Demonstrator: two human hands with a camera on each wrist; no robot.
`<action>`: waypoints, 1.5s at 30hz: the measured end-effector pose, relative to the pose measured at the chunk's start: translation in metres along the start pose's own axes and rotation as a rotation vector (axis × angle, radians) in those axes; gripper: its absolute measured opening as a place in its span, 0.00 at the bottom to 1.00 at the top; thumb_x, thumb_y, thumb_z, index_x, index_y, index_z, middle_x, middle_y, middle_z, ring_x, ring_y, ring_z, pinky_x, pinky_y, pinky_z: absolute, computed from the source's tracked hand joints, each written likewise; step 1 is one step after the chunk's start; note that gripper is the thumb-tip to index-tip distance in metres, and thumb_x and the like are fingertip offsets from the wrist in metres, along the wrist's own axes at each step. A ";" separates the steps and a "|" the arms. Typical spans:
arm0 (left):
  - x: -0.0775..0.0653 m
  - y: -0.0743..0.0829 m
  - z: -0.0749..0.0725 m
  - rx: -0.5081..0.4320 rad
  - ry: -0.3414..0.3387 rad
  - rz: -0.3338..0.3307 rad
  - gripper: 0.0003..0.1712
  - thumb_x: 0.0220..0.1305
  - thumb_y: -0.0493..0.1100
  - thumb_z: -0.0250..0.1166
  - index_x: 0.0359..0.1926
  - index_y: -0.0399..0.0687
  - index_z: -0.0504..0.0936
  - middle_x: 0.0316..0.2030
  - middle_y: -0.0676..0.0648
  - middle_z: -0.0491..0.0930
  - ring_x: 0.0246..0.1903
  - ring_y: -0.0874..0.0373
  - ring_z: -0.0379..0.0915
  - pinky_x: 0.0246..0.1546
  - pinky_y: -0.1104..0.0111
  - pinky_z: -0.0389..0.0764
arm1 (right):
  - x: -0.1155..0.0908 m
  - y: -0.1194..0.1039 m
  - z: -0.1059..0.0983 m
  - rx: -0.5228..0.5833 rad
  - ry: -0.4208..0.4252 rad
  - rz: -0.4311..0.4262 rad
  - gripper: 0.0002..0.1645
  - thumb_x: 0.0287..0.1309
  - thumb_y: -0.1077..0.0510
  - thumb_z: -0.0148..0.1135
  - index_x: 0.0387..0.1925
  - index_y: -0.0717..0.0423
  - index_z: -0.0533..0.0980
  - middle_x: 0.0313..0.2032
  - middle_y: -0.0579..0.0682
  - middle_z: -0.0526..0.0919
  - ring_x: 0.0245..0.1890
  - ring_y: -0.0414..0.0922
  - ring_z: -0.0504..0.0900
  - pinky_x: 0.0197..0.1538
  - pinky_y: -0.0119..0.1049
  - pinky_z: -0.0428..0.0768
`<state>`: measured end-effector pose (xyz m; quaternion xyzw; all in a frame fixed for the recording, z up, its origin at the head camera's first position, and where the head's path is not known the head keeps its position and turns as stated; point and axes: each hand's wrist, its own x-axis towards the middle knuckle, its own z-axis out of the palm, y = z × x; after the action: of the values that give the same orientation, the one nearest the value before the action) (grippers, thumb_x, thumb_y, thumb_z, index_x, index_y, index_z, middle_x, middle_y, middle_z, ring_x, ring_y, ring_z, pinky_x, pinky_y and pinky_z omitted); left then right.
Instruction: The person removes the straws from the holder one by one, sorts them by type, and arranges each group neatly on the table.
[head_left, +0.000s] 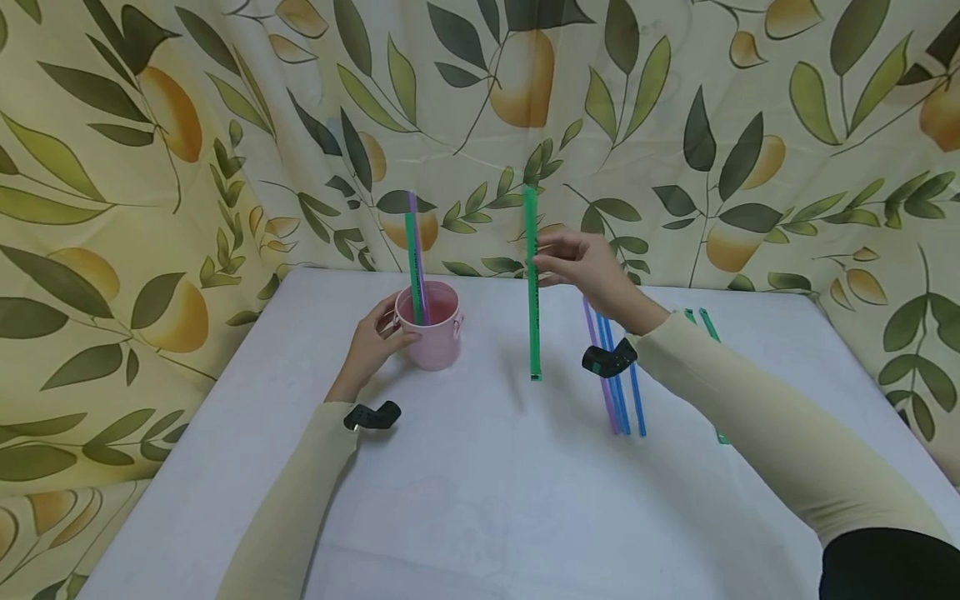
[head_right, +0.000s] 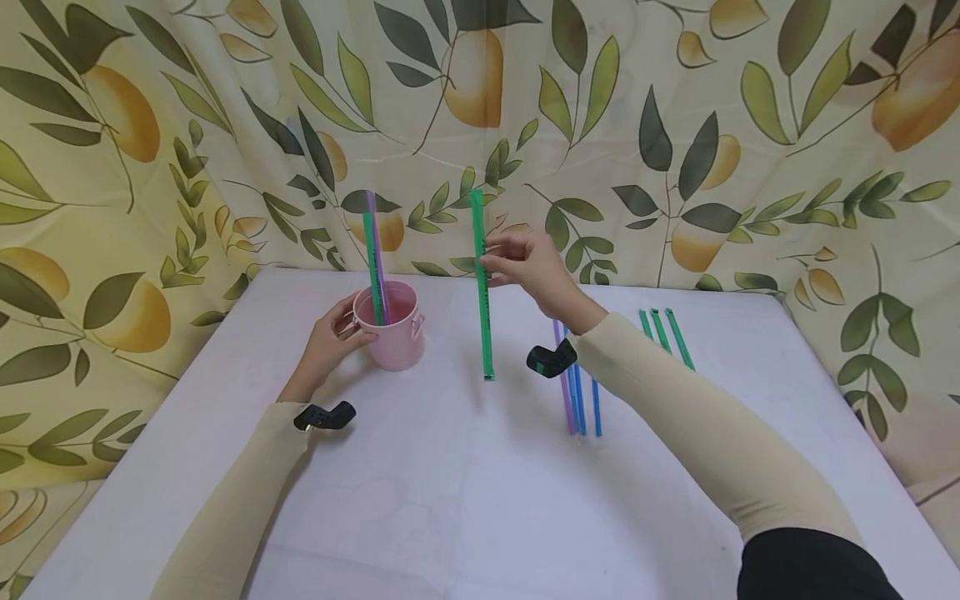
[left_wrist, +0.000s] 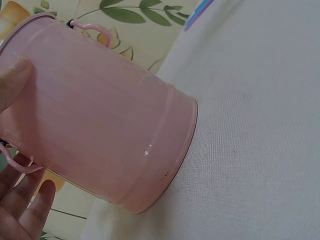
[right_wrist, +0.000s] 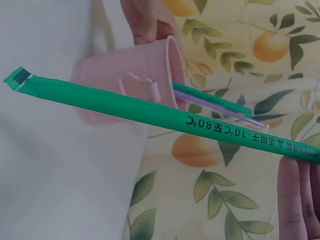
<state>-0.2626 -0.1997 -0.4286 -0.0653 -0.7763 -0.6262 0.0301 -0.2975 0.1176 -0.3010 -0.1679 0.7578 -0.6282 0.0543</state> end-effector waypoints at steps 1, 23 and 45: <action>0.000 0.000 0.000 0.003 0.000 -0.004 0.44 0.54 0.38 0.69 0.70 0.49 0.59 0.69 0.44 0.59 0.69 0.47 0.56 0.68 0.57 0.64 | -0.002 0.002 -0.002 -0.004 -0.001 -0.001 0.16 0.59 0.64 0.59 0.50 0.63 0.76 0.32 0.39 0.84 0.33 0.37 0.85 0.38 0.32 0.86; 0.005 -0.011 0.000 0.029 0.007 0.021 0.44 0.54 0.42 0.69 0.70 0.51 0.59 0.69 0.47 0.60 0.68 0.50 0.58 0.67 0.61 0.66 | -0.050 0.022 -0.068 -0.122 0.122 0.031 0.19 0.59 0.54 0.61 0.51 0.58 0.77 0.34 0.32 0.83 0.35 0.31 0.83 0.39 0.24 0.83; -0.007 0.016 0.002 0.026 -0.012 -0.030 0.44 0.56 0.39 0.68 0.71 0.46 0.57 0.70 0.43 0.58 0.69 0.47 0.55 0.68 0.56 0.64 | -0.088 0.047 -0.162 -0.364 0.136 0.185 0.08 0.61 0.49 0.58 0.41 0.30 0.76 0.33 0.22 0.78 0.34 0.26 0.81 0.39 0.18 0.80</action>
<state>-0.2529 -0.1947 -0.4147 -0.0569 -0.7856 -0.6159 0.0169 -0.2710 0.3050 -0.3248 -0.0619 0.8729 -0.4832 0.0290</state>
